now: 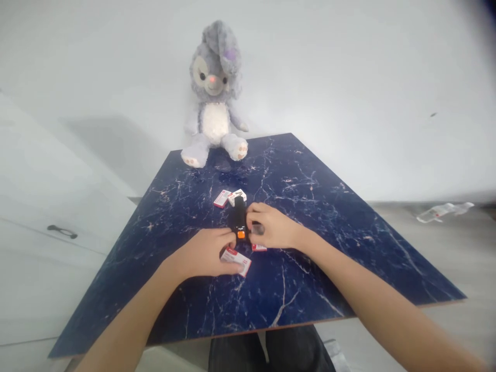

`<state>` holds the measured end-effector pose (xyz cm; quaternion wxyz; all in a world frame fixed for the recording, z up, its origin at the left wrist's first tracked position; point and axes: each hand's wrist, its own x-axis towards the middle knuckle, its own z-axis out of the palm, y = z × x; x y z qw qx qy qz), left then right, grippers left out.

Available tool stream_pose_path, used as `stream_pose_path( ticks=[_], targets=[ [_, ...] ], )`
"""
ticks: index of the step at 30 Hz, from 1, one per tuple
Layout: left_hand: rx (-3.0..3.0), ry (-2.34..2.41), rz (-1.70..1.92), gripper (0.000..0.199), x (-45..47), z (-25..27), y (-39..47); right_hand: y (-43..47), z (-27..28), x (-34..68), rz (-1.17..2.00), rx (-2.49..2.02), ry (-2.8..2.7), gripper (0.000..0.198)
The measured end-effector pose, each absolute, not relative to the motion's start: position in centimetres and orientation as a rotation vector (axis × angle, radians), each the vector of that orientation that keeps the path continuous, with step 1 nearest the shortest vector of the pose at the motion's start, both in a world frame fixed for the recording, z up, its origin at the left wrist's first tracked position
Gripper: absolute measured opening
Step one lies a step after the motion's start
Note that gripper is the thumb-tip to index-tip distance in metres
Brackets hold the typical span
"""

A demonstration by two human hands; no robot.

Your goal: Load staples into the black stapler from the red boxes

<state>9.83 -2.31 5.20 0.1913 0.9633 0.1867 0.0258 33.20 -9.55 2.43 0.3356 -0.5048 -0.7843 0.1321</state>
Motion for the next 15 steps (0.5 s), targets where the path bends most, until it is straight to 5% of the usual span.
stream_pose_path(
  ticks=[4, 11, 15],
  targets=[
    [2.626, 0.493, 0.043, 0.040, 9.7, 5.6, -2.4, -10.1, 3.3, 33.6, 0.442, -1.341, -2.187, 0.035],
    [2.566, 0.694, 0.224, 0.036, 8.3, 5.2, 0.9, -9.7, 3.0, 33.8, 0.464, -1.378, -2.178, 0.037],
    [2.535, 0.689, 0.226, 0.061, 8.6, 4.9, 0.8, -9.7, 3.0, 33.8, 0.452, -1.340, -2.171, 0.033]
  ],
)
